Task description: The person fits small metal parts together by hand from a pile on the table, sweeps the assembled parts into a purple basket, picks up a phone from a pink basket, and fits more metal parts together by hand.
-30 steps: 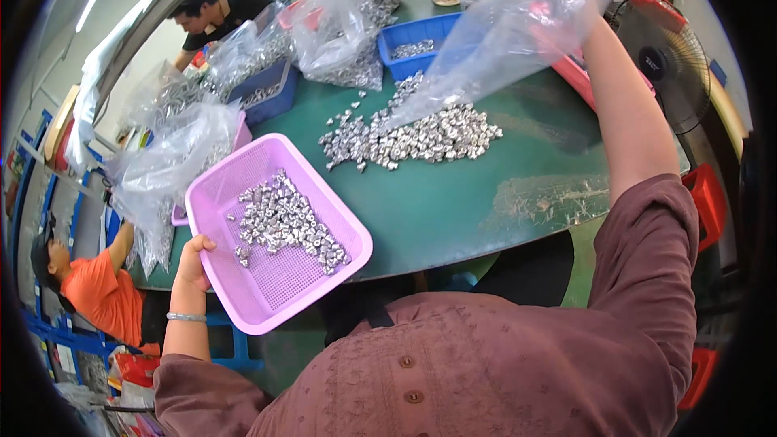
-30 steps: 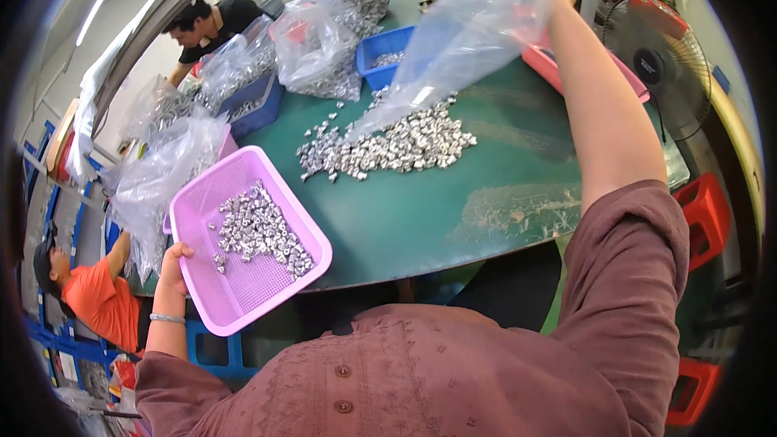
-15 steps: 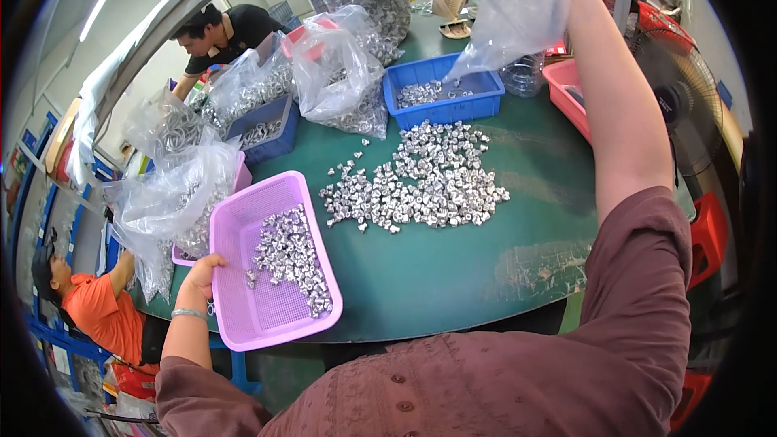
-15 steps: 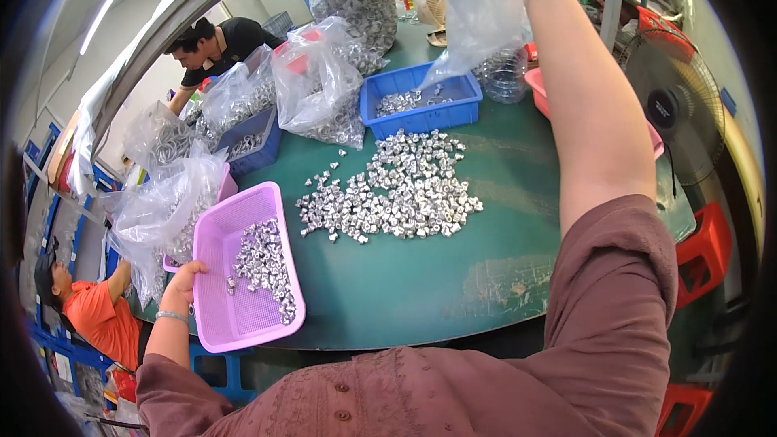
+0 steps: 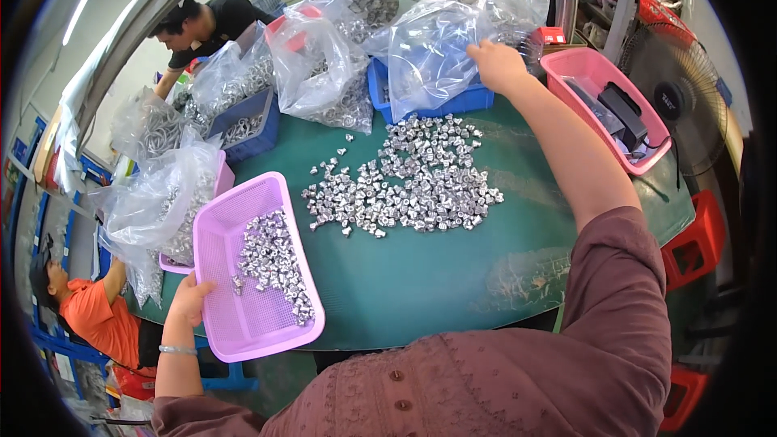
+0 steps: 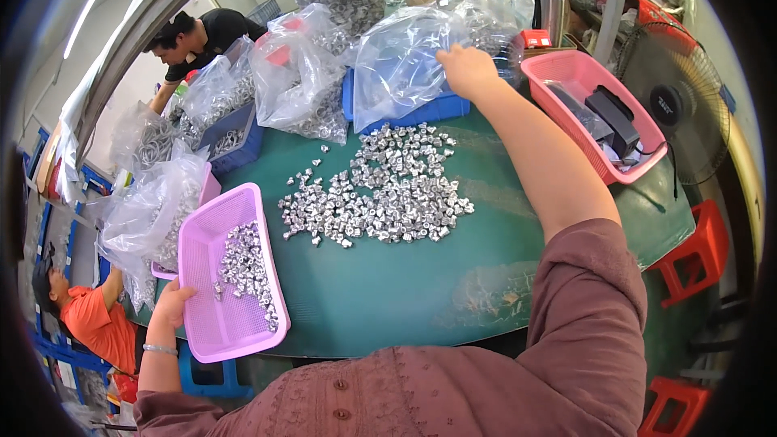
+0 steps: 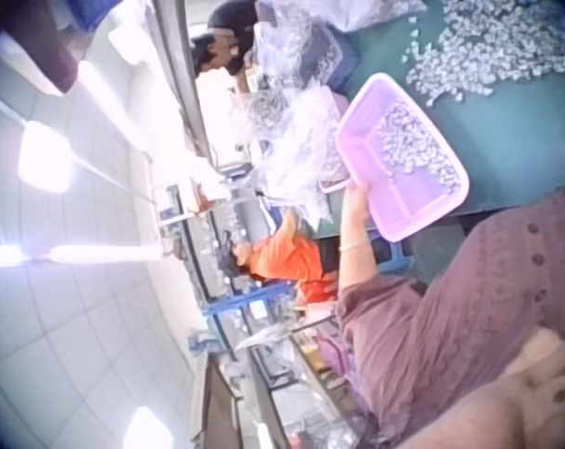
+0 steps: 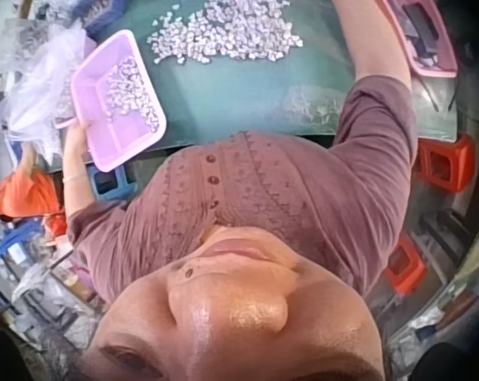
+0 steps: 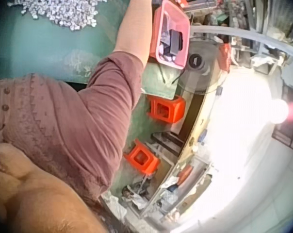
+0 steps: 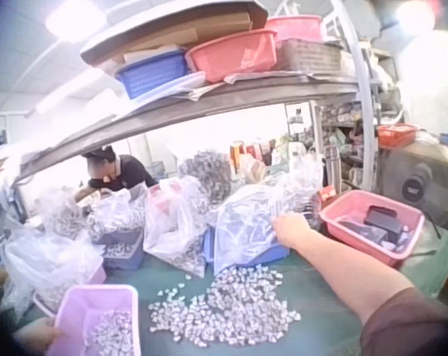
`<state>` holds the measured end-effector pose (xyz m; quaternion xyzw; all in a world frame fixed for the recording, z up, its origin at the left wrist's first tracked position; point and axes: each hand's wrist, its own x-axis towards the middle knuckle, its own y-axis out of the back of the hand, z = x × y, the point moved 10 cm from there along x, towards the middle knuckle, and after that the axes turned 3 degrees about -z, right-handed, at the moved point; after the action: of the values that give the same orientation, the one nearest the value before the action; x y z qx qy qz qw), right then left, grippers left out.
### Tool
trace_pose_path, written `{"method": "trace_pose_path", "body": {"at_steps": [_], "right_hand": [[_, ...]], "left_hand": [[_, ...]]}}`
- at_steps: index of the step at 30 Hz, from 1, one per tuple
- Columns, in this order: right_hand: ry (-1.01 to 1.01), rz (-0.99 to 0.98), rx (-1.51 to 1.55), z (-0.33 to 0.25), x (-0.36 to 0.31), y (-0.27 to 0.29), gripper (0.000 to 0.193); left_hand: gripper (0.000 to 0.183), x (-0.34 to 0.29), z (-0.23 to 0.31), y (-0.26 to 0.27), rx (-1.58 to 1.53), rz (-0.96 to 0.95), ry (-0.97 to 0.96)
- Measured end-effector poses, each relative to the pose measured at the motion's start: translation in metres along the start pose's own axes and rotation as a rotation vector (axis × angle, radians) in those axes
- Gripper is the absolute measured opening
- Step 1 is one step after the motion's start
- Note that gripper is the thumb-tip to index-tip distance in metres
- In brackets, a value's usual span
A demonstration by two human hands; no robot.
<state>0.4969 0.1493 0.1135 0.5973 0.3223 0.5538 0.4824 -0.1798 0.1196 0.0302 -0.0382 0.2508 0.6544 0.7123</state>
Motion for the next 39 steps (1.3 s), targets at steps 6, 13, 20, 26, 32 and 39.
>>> {"method": "trace_pose_path", "body": {"at_steps": [6, 13, 20, 26, 32, 39], "right_hand": [[-0.055, -0.345, -0.176, 0.018, -0.002, -0.019, 0.025], [-0.154, -0.465, -0.001, 0.023, -0.017, -0.045, 0.048], [0.081, -0.666, -0.228, 0.069, -0.025, -0.062, 0.048], [0.043, -0.270, -0.110, -0.008, -0.039, 0.020, 0.033], [0.581, -0.434, 0.358, -0.186, -0.082, 0.005, 0.027], [0.460, -0.363, 0.559, -0.271, -0.016, -0.100, 0.060]], "left_hand": [[0.037, 0.006, 0.037, -0.007, 0.281, 0.083, -0.127], [0.037, 0.043, 0.027, 0.015, 0.475, 0.129, -0.124], [0.040, 0.025, 0.079, -0.011, 1.416, 0.382, -0.206], [0.062, -0.109, 0.097, -0.138, 1.177, 0.231, -0.968], [0.044, -0.187, 0.064, -0.225, 1.018, 0.019, -1.307], [0.042, -0.145, 0.036, -0.279, 0.315, -0.504, -0.949]]}}
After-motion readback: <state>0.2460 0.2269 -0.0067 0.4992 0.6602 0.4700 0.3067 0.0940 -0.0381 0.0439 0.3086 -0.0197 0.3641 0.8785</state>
